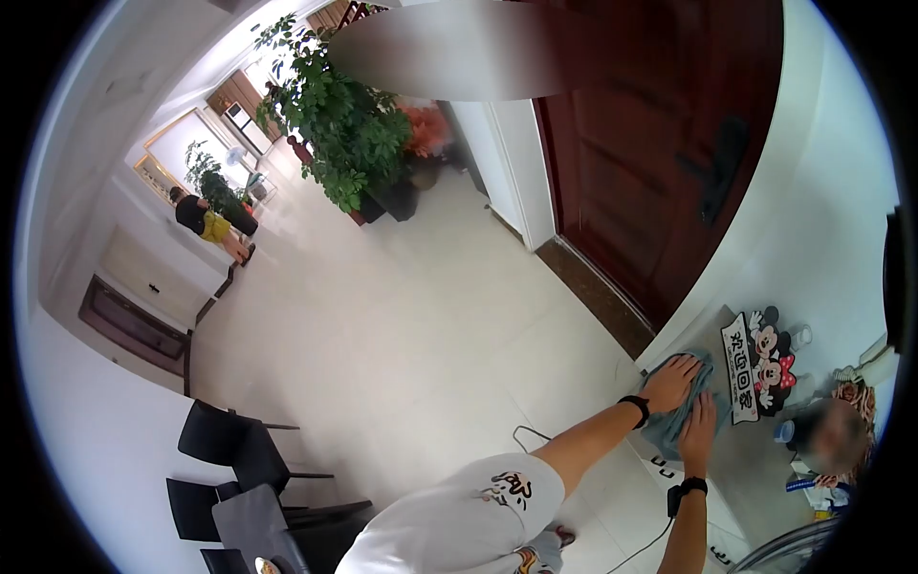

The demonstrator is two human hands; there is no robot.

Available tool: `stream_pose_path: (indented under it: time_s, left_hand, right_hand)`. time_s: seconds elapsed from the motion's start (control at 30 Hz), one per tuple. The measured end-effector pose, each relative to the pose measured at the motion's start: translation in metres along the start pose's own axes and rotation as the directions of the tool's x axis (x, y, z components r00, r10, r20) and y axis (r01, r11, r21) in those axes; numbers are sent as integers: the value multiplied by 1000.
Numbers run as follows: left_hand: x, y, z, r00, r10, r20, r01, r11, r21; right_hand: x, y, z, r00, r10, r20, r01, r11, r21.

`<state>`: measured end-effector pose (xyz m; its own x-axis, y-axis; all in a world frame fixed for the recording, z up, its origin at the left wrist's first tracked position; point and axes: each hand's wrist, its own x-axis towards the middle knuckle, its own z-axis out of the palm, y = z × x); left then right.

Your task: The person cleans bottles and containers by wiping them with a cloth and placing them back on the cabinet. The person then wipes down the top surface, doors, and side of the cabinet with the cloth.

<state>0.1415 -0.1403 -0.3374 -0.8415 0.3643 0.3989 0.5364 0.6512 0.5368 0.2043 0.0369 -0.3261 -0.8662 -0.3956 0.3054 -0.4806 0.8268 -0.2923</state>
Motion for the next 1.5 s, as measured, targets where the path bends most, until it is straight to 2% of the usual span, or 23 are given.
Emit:
stream_pose_path:
  time_s: [0.33, 0.63, 0.77, 0.93, 1.07, 1.27, 1.5]
  left_hand:
    - [1, 3, 3, 1000, -12, -2, 12, 993, 121]
    - [4, 3, -2, 997, -37, 66, 35, 999, 32]
    - [1, -1, 1, 999, -14, 32, 13, 999, 37]
    - [0, 2, 1, 1000, -17, 9, 16, 999, 47]
    - [5, 2, -4, 998, -50, 46, 52, 998, -34]
    - [2, -7, 1, 997, -26, 78, 33, 995, -91]
    - [4, -6, -5, 994, -22, 103, 27, 998, -51]
  right_hand:
    - [0, 2, 4, 999, 33, -16, -32, 999, 22]
    - [0, 1, 1, 998, 62, -14, -62, 998, -3]
    - [-2, 5, 4, 998, 40, -58, -38, 998, 40]
    - [-3, 3, -1, 997, 78, -22, -78, 997, 23]
    - [-1, 8, -1, 999, 41, -30, -42, 999, -16]
    - [-1, 8, 0, 998, 63, -29, -62, 998, 31]
    - [4, 11, -4, 996, 88, 5, -88, 992, 92]
